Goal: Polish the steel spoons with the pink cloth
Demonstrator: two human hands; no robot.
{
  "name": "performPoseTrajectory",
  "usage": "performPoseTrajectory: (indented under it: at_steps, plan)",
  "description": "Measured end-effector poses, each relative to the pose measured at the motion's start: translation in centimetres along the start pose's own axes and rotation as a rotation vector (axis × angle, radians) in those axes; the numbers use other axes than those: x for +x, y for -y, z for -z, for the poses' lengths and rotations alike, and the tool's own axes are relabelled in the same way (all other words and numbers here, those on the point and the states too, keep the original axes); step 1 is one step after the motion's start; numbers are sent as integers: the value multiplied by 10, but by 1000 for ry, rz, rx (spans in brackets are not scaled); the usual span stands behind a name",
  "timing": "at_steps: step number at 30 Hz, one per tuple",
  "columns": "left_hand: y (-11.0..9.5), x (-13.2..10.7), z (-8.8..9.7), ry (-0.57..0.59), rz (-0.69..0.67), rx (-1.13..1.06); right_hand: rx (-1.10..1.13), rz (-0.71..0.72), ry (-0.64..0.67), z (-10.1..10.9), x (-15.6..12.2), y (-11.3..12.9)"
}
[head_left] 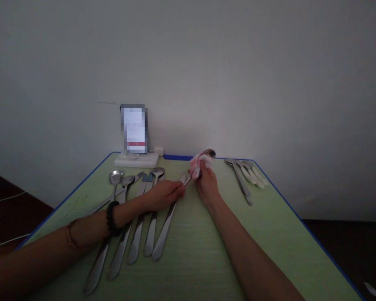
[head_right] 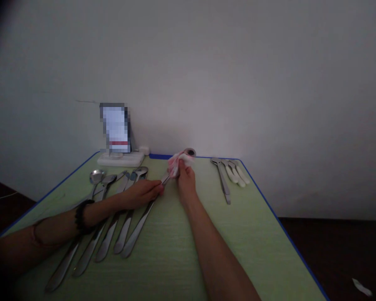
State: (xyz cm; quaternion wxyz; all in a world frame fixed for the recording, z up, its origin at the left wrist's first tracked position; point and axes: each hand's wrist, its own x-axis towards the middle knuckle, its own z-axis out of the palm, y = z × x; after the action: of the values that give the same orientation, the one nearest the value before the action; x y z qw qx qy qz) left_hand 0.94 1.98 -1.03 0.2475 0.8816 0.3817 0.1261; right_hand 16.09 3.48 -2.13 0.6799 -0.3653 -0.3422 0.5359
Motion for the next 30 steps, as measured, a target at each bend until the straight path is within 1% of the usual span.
performPoseTrajectory:
  at_steps: [2,5,8,10,11,13,15,18,20,22,24,27,30]
  plan:
    - [2,1,-2,-13,32,-38,-194,19,57,-8,-8,-3]
    - [3,3,-2,-38,46,-76,-255,33,54,-15,-16,-8]
    - [1,3,0,-55,30,-119,-160,17,-44,-14,-13,-11]
    - [-1,2,1,-48,4,-118,3,21,-116,-9,-6,-10]
    - [-2,2,2,-36,-13,-100,106,23,-135,-7,-2,-8]
    - [-3,0,3,-16,-36,-59,271,22,-129,-3,4,-4]
    - [-3,-1,3,-7,-36,-48,337,-5,-148,0,8,0]
    - [-3,-2,5,-8,-48,-102,366,-22,-138,3,9,3]
    - [-4,-4,6,4,-101,-123,384,-26,-132,4,9,4]
    - [-5,-6,8,27,-167,-95,389,-41,-138,4,9,6]
    - [-6,-7,9,44,-206,-19,376,-60,-126,4,8,8]
    - [-8,-8,8,32,-195,35,320,-64,-63,1,5,10]
    - [-7,-7,6,5,-175,-33,189,-62,-12,-2,1,7]
